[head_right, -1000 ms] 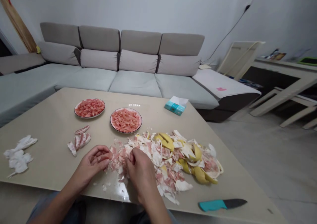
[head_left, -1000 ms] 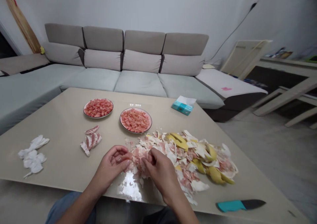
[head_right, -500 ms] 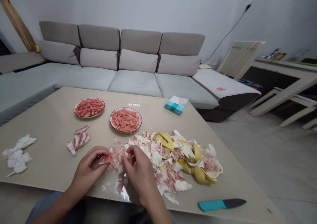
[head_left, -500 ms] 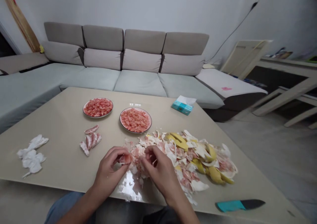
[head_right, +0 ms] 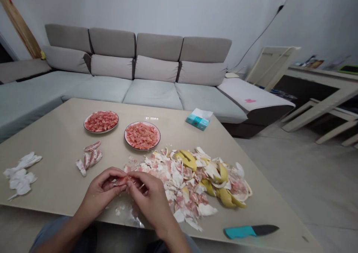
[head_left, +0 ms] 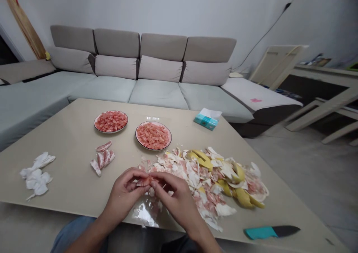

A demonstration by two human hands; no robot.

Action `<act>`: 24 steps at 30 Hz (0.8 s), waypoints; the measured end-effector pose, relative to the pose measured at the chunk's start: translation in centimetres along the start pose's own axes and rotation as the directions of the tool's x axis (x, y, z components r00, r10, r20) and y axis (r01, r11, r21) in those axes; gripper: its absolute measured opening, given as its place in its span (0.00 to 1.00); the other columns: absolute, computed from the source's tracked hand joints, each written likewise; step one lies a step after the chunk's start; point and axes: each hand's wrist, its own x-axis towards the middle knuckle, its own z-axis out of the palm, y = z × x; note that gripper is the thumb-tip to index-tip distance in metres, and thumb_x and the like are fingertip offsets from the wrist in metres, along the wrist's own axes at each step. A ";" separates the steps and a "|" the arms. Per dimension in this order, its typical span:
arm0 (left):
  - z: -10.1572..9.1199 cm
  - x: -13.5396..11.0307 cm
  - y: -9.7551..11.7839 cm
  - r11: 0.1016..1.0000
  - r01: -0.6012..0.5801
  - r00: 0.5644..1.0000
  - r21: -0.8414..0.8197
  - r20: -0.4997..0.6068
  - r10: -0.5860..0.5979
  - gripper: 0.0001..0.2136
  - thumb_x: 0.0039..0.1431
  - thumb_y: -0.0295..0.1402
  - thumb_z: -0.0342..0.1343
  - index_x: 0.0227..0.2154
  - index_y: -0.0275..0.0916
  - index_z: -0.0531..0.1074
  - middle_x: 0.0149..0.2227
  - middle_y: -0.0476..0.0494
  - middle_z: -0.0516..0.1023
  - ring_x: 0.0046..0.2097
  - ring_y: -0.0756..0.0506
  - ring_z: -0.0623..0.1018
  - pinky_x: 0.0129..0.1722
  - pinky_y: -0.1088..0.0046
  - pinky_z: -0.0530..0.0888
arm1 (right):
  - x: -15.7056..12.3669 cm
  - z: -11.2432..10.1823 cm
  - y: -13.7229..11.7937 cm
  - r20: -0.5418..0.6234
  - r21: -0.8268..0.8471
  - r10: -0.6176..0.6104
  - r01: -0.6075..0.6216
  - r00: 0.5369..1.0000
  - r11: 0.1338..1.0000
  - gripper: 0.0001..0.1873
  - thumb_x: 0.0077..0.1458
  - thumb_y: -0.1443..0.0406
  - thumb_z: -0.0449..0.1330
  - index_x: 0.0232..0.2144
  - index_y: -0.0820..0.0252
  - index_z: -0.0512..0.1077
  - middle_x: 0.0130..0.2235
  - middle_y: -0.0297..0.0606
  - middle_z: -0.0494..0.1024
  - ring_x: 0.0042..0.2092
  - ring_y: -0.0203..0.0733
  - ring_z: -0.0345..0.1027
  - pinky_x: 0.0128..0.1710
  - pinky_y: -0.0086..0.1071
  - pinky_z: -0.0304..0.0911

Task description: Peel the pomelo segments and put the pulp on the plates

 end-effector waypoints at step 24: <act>-0.6 0.2 0.4 0.928 0.227 0.974 -0.297 0.059 -0.219 0.12 0.44 0.31 0.70 0.31 0.35 0.75 0.32 0.46 0.79 0.30 0.50 0.76 0.32 0.75 0.74 | 0.4 0.1 0.5 0.182 0.684 0.312 -0.348 0.933 0.642 0.17 0.47 0.56 0.69 0.35 0.61 0.77 0.29 0.35 0.78 0.23 0.31 0.67 0.24 0.25 0.66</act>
